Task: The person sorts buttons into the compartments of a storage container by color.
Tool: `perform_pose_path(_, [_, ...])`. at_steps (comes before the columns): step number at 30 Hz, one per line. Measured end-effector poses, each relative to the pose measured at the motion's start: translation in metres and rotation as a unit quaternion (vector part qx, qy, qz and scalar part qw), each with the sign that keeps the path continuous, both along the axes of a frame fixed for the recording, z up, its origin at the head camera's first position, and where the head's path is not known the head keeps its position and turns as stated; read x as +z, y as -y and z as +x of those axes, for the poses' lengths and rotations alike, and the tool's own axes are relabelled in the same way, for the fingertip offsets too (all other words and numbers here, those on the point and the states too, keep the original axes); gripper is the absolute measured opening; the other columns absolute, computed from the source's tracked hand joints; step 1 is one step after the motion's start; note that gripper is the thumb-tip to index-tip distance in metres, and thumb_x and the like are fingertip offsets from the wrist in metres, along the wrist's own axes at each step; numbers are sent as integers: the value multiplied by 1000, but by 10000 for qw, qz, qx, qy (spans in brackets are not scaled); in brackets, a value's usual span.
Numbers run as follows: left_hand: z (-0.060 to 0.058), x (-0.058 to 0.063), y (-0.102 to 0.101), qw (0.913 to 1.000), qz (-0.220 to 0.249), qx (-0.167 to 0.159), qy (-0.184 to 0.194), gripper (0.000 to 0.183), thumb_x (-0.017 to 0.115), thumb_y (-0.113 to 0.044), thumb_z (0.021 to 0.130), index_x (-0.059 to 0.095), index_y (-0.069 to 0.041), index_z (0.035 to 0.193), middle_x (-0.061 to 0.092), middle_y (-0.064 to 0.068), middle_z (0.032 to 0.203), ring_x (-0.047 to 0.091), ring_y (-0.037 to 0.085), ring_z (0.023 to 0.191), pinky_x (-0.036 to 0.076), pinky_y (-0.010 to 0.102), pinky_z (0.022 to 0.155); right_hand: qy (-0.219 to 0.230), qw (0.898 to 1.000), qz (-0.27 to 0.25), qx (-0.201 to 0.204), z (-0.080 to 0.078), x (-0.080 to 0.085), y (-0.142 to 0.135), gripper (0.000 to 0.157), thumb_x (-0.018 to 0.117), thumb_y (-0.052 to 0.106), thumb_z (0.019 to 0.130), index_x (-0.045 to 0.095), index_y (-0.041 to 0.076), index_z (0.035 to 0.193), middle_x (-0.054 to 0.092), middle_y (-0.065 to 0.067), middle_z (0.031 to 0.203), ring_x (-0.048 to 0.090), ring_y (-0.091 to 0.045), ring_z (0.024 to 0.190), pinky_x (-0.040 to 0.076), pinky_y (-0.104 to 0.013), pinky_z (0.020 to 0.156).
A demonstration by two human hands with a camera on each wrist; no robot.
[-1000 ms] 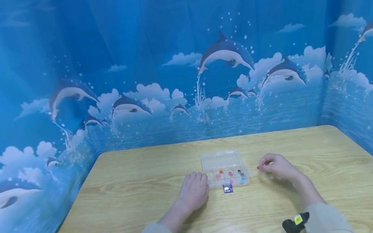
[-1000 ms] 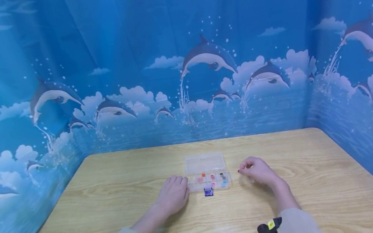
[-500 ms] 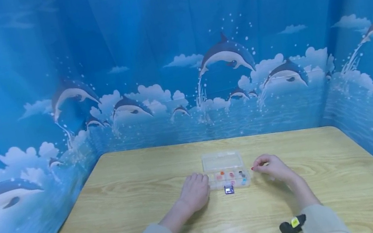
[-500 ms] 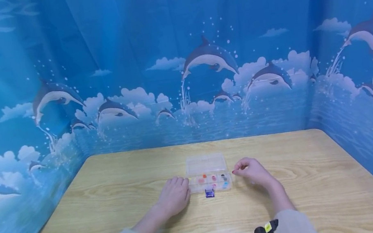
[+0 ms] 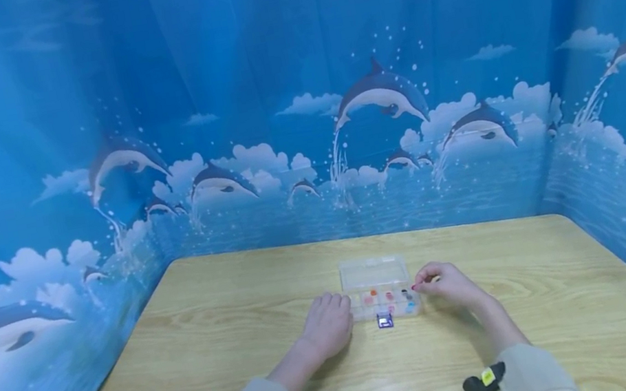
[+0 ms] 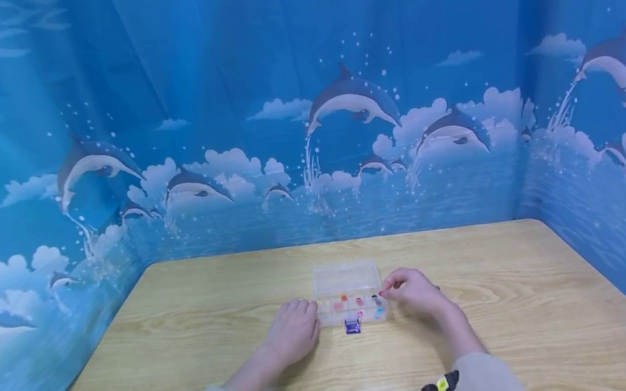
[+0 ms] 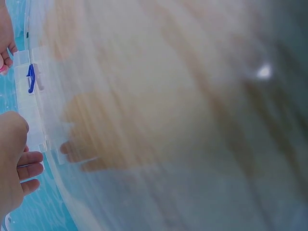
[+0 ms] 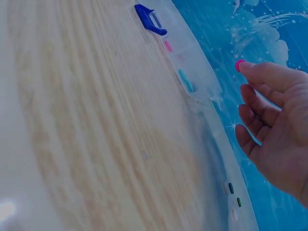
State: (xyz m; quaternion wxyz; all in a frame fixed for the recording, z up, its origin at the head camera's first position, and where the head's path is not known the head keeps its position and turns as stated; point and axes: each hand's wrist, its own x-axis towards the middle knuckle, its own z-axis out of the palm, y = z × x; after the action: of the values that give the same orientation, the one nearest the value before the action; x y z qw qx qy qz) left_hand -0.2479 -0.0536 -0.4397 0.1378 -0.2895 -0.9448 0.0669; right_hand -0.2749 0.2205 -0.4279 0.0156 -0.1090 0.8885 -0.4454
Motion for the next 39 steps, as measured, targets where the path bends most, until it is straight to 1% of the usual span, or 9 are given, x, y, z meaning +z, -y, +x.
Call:
perform_pose_path(7, [-1,-2,-1,10000,20,38,-8,20,50,-26,93,55,-7,99,51,3,83,47,16,78,43,29,74,133,9999,-77,61,-3,0,8,12,69,16,81,66,6,86,58,-4,92,50,-21,90,40,-34,74])
perform_pose_path(14, [-1,-1,-1,10000,-51,63,-11,21,50,-27,93,55,-7,99,51,2,83,47,16,78,43,29,73,-55,9996,-58,264,-6,-1,17,9,70,14,79,66,6,82,58,-3,91,49,-20,89,38,-35,77])
perform_pose_path(21, [-1,-1,-1,9999,-85,70,-17,23,50,-28,93,55,-7,100,52,3,84,48,16,79,43,28,74,164,9991,-112,380,-5,-1,25,6,69,13,81,66,8,82,57,-3,89,49,-19,85,40,-33,72])
perform_pose_path(24, [0,0,-1,9999,-105,76,-26,23,50,-28,93,55,-7,101,52,3,84,48,16,79,43,28,74,116,9989,-88,443,-5,0,29,5,68,12,81,66,7,82,56,-3,89,49,-19,86,40,-34,73])
perform_pose_path(28, [0,0,-1,9999,-80,80,-14,22,50,-27,93,55,-7,100,51,3,84,47,16,78,42,28,73,-57,9988,-5,496,-4,0,33,4,68,10,81,66,7,80,57,-3,88,50,-19,85,39,-34,74])
perform_pose_path(35, [-1,0,0,10000,-39,20,-41,21,51,-26,92,55,-7,99,52,3,83,47,16,78,43,28,72,-118,9990,79,426,-3,1,36,4,67,9,81,67,5,81,57,-2,88,49,-19,86,38,-36,77])
perform_pose_path(39, [-1,0,0,9999,-49,2,-116,21,51,-26,92,55,-7,98,51,3,82,47,16,77,43,28,70,-17,9995,89,289,-3,1,34,4,66,10,82,67,6,83,58,-2,90,50,-19,87,39,-36,77])
